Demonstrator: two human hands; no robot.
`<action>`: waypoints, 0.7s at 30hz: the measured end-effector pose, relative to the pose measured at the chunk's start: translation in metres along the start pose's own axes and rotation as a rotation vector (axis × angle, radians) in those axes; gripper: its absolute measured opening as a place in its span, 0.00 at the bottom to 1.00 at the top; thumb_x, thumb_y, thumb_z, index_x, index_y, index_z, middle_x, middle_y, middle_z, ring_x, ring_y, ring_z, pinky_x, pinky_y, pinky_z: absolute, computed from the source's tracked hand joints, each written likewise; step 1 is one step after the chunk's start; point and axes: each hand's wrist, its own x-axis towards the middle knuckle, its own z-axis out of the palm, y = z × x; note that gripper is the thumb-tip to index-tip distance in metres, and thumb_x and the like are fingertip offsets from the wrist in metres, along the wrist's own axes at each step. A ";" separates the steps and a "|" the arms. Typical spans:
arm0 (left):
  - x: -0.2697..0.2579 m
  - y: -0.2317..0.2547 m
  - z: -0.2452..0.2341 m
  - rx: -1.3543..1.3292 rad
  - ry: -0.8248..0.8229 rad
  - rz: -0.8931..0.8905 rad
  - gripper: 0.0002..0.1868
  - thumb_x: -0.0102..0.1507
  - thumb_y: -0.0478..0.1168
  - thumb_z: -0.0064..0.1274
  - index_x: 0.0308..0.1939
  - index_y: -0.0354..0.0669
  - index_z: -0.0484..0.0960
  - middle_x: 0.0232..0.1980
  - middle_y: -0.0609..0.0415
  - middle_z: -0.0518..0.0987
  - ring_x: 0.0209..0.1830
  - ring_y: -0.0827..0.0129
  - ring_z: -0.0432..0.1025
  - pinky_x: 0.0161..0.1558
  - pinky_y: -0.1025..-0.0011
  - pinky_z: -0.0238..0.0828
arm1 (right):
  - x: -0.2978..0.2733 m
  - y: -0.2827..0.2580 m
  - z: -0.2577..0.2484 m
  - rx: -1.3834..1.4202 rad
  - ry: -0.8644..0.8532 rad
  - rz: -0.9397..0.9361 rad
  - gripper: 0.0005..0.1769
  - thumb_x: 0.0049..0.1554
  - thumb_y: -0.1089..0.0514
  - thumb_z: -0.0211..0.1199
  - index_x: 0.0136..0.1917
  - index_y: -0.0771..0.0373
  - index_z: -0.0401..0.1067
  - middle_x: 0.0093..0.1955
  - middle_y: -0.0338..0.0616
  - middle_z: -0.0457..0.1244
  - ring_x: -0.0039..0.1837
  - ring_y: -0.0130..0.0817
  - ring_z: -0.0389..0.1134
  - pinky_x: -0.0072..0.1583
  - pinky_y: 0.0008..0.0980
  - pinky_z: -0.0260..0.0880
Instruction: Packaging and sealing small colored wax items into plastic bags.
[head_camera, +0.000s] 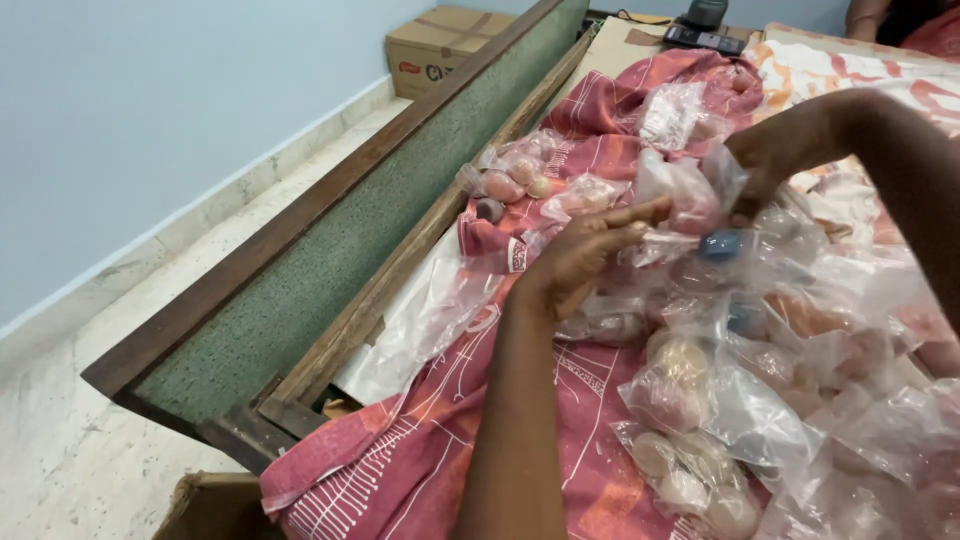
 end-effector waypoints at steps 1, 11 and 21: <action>-0.002 0.005 0.008 -0.004 -0.001 -0.002 0.25 0.71 0.37 0.47 0.73 0.36 0.71 0.75 0.49 0.72 0.77 0.66 0.63 0.76 0.69 0.54 | -0.016 -0.019 -0.004 0.002 -0.003 0.002 0.41 0.45 0.43 0.78 0.65 0.67 0.71 0.64 0.59 0.68 0.66 0.54 0.69 0.68 0.50 0.73; -0.029 0.025 0.018 -0.258 0.280 0.002 0.14 0.68 0.42 0.55 0.56 0.40 0.81 0.58 0.47 0.81 0.48 0.69 0.76 0.43 0.72 0.72 | 0.090 -0.189 -0.034 -0.268 0.601 -0.125 0.40 0.49 0.36 0.72 0.69 0.54 0.71 0.68 0.51 0.66 0.67 0.50 0.68 0.68 0.53 0.68; -0.058 -0.017 -0.071 1.311 1.612 -0.236 0.27 0.51 0.43 0.58 0.55 0.46 0.81 0.57 0.47 0.79 0.60 0.51 0.70 0.53 0.46 0.64 | 0.240 -0.203 0.016 -0.124 0.823 -0.013 0.61 0.33 0.20 0.75 0.74 0.41 0.63 0.78 0.62 0.48 0.74 0.71 0.51 0.67 0.69 0.56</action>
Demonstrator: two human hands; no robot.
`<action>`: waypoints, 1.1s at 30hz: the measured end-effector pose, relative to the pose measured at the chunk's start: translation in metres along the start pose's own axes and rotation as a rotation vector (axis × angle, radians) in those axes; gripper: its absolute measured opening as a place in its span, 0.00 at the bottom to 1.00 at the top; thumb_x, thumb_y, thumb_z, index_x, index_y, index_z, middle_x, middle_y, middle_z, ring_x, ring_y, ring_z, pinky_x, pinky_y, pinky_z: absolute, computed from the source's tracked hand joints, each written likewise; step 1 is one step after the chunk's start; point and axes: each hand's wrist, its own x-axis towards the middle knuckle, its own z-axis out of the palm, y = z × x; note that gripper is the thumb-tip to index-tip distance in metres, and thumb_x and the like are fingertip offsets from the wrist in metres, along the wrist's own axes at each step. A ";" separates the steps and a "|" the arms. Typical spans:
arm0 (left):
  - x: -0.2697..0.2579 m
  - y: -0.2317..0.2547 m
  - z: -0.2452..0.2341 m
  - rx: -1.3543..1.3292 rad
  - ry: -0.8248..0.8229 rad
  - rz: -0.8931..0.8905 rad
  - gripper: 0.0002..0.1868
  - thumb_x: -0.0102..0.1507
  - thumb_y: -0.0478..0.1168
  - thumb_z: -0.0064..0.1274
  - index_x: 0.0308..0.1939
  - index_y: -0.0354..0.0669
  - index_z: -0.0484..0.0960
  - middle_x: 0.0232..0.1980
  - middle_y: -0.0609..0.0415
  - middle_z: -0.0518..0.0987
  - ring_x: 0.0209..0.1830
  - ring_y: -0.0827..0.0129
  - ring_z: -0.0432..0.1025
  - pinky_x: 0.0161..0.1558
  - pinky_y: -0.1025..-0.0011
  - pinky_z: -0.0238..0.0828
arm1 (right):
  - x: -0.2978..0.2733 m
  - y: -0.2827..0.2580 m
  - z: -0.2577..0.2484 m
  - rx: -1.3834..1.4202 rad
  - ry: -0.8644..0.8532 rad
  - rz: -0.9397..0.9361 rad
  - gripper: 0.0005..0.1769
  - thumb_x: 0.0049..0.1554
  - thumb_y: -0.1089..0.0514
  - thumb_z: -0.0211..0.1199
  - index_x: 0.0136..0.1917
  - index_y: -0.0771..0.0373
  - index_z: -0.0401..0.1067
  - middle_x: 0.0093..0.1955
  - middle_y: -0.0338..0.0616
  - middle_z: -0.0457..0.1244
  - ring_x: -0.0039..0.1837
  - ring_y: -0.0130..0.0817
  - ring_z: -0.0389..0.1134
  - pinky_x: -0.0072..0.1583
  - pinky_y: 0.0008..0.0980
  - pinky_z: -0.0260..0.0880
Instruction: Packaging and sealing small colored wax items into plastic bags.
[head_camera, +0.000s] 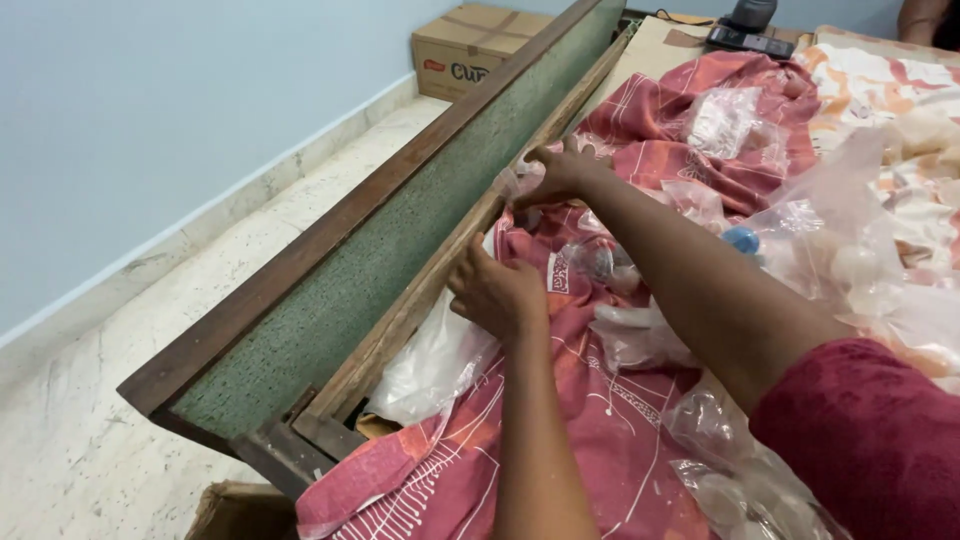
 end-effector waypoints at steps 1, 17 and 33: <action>0.003 -0.002 -0.001 0.006 -0.002 -0.005 0.27 0.51 0.43 0.58 0.55 0.46 0.81 0.57 0.47 0.79 0.60 0.51 0.70 0.53 0.46 0.64 | 0.012 0.003 0.009 0.001 -0.007 -0.002 0.61 0.33 0.20 0.75 0.74 0.41 0.63 0.78 0.62 0.48 0.74 0.71 0.51 0.67 0.69 0.56; 0.028 -0.022 0.016 -0.710 0.121 -0.224 0.10 0.69 0.42 0.46 0.41 0.40 0.78 0.45 0.43 0.80 0.42 0.53 0.77 0.45 0.54 0.73 | 0.003 0.035 -0.001 -0.050 -0.453 -0.052 0.58 0.39 0.29 0.76 0.76 0.53 0.62 0.74 0.53 0.60 0.72 0.53 0.63 0.68 0.49 0.67; 0.047 -0.013 0.020 -1.793 -0.324 -0.677 0.13 0.70 0.40 0.32 0.44 0.35 0.72 0.43 0.40 0.82 0.41 0.51 0.79 0.45 0.56 0.80 | -0.208 0.135 -0.188 -0.187 -0.654 -0.118 0.42 0.44 0.43 0.83 0.68 0.51 0.69 0.65 0.37 0.63 0.65 0.36 0.66 0.65 0.37 0.72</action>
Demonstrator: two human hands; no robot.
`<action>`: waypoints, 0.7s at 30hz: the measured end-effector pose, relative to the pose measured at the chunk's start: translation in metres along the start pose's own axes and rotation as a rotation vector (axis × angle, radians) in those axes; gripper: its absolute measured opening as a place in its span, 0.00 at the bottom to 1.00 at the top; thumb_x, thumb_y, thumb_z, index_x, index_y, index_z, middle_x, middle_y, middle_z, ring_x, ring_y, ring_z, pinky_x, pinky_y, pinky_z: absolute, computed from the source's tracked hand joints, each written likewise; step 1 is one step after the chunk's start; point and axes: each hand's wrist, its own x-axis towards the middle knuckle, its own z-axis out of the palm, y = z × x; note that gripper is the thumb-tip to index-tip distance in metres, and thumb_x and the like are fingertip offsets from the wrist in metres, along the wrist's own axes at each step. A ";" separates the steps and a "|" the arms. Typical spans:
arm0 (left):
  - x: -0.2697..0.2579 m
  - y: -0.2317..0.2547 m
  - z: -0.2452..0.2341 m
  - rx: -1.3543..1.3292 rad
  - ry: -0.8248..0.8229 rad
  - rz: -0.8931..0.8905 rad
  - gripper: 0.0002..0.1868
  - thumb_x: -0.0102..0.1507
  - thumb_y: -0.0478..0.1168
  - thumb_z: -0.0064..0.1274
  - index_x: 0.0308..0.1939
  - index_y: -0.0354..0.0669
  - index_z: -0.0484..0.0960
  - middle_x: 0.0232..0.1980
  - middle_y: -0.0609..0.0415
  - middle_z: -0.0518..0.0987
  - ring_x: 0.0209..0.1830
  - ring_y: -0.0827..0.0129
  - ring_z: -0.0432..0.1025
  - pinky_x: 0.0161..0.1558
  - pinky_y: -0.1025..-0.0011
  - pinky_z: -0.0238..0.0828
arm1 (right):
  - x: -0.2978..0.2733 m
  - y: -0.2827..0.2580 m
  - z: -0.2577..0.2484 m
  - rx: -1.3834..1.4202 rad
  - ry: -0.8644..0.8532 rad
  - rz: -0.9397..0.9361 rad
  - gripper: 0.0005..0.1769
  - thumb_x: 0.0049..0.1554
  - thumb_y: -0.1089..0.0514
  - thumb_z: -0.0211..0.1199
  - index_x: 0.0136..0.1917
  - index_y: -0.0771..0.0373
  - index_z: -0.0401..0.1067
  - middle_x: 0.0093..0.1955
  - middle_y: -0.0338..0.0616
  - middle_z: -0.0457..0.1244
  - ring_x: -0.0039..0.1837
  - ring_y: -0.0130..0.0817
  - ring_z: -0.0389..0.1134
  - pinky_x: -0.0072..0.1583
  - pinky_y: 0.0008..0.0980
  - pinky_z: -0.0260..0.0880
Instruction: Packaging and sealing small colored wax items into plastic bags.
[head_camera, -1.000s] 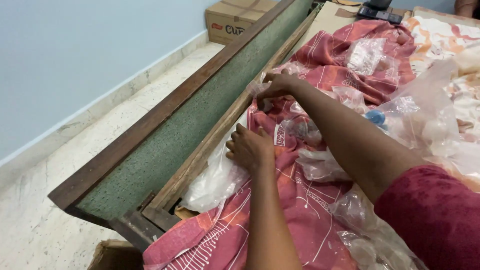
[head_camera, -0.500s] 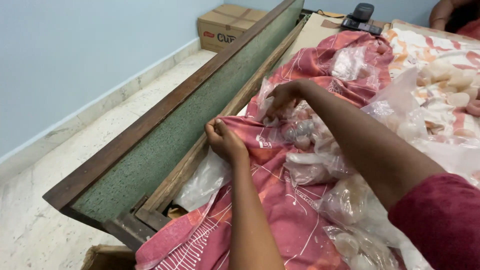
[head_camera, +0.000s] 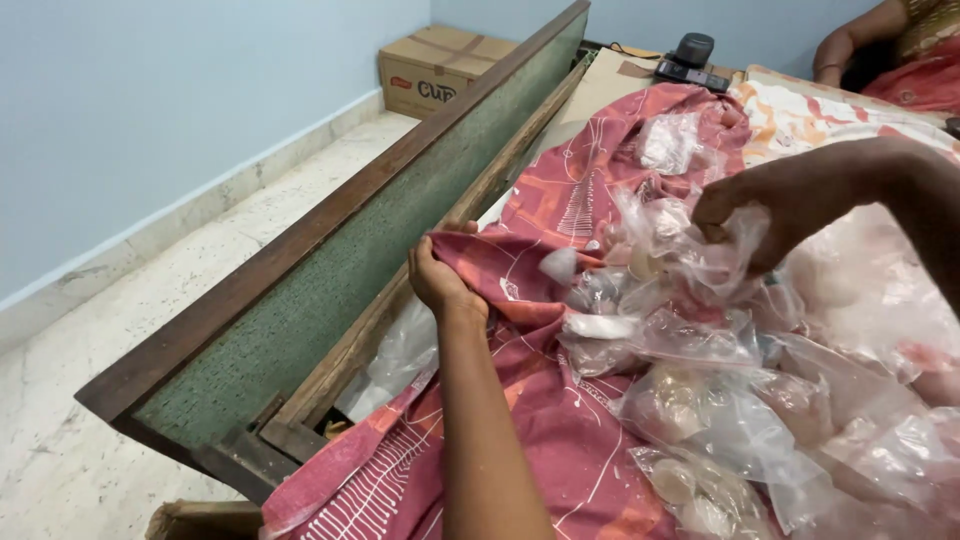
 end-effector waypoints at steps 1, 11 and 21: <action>-0.006 0.008 0.013 0.002 -0.001 -0.006 0.13 0.70 0.40 0.32 0.44 0.35 0.72 0.43 0.40 0.82 0.41 0.51 0.79 0.45 0.56 0.80 | -0.011 -0.001 -0.006 0.004 -0.002 0.004 0.42 0.44 0.43 0.83 0.68 0.51 0.69 0.65 0.37 0.63 0.65 0.36 0.66 0.65 0.37 0.72; -0.145 0.076 0.144 0.776 -0.940 0.556 0.08 0.77 0.38 0.43 0.51 0.40 0.78 0.47 0.51 0.84 0.45 0.72 0.76 0.49 0.74 0.75 | -0.062 -0.102 -0.031 0.088 0.326 -0.176 0.19 0.52 0.40 0.72 0.53 0.48 0.82 0.57 0.33 0.74 0.59 0.33 0.72 0.62 0.41 0.75; -0.059 0.133 0.102 1.536 -0.387 0.933 0.05 0.73 0.42 0.53 0.48 0.49 0.83 0.42 0.51 0.84 0.41 0.53 0.79 0.39 0.57 0.73 | -0.123 -0.096 0.063 0.062 0.375 -0.115 0.27 0.49 0.51 0.75 0.61 0.47 0.73 0.66 0.33 0.67 0.71 0.35 0.62 0.70 0.38 0.64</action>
